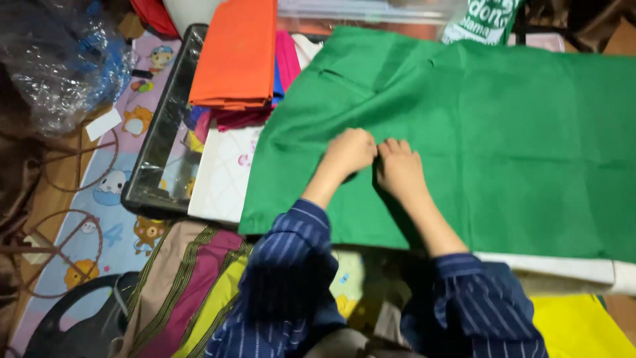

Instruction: Folding a piece of green fabric on a flat surface

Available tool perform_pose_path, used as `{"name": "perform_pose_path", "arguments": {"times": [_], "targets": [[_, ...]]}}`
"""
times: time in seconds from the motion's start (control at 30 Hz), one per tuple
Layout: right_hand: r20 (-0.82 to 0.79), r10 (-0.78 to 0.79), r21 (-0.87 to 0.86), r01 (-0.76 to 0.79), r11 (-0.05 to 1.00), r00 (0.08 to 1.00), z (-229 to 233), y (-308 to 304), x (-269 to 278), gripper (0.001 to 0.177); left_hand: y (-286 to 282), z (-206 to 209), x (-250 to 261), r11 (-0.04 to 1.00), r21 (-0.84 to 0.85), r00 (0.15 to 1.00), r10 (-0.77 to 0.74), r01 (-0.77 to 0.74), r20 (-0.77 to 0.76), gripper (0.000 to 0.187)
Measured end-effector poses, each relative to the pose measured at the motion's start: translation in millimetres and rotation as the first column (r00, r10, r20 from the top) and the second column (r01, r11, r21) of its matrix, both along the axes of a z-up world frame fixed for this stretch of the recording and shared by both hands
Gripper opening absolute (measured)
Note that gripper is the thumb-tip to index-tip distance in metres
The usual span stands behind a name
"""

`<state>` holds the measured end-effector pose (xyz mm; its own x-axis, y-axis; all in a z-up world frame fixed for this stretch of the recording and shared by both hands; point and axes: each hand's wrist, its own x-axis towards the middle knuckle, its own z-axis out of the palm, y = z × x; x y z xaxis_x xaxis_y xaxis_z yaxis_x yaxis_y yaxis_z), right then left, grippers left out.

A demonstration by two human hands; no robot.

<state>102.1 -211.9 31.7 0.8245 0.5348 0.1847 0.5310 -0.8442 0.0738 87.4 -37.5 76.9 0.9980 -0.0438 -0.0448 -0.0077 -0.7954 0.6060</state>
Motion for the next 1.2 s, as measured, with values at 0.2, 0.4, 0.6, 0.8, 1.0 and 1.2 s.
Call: {"name": "perform_pose_path", "arguments": {"times": [0.2, 0.4, 0.6, 0.8, 1.0, 1.2], "targets": [[0.138, 0.056, 0.107, -0.071, 0.992, 0.989, 36, 16, -36, 0.033, 75, 14, 94, 0.913, -0.063, 0.648, 0.333, -0.403, 0.684, 0.015], [0.134, 0.039, 0.084, -0.050, 0.995, 0.990, 32, 20, -33, 0.035, 118, -48, 202, 0.877, 0.133, 0.850, 0.394, -0.462, 0.351, 0.060], [0.115, 0.025, 0.080, -0.035, 0.996, 0.993, 27, 22, -33, 0.033, 122, -61, 213, 0.862, 0.214, 0.882, 0.415, -0.459, 0.223, 0.038], [0.079, 0.012, 0.062, -0.017, 0.998, 0.997, 30, 22, -34, 0.038, 155, -29, 220, 0.575, 0.408, 0.658, 0.332, -0.709, 0.676, 0.018], [0.099, 0.007, 0.065, -0.013, 0.998, 0.995, 27, 22, -34, 0.033, 165, 23, 180, 0.348, 0.361, 0.440, 0.179, -0.865, 0.880, 0.011], [0.114, 0.000, 0.061, -0.007, 0.998, 0.994, 23, 22, -35, 0.035, 144, 14, 178, 0.363, 0.347, 0.444, 0.232, -0.865, 0.865, 0.039]]}}
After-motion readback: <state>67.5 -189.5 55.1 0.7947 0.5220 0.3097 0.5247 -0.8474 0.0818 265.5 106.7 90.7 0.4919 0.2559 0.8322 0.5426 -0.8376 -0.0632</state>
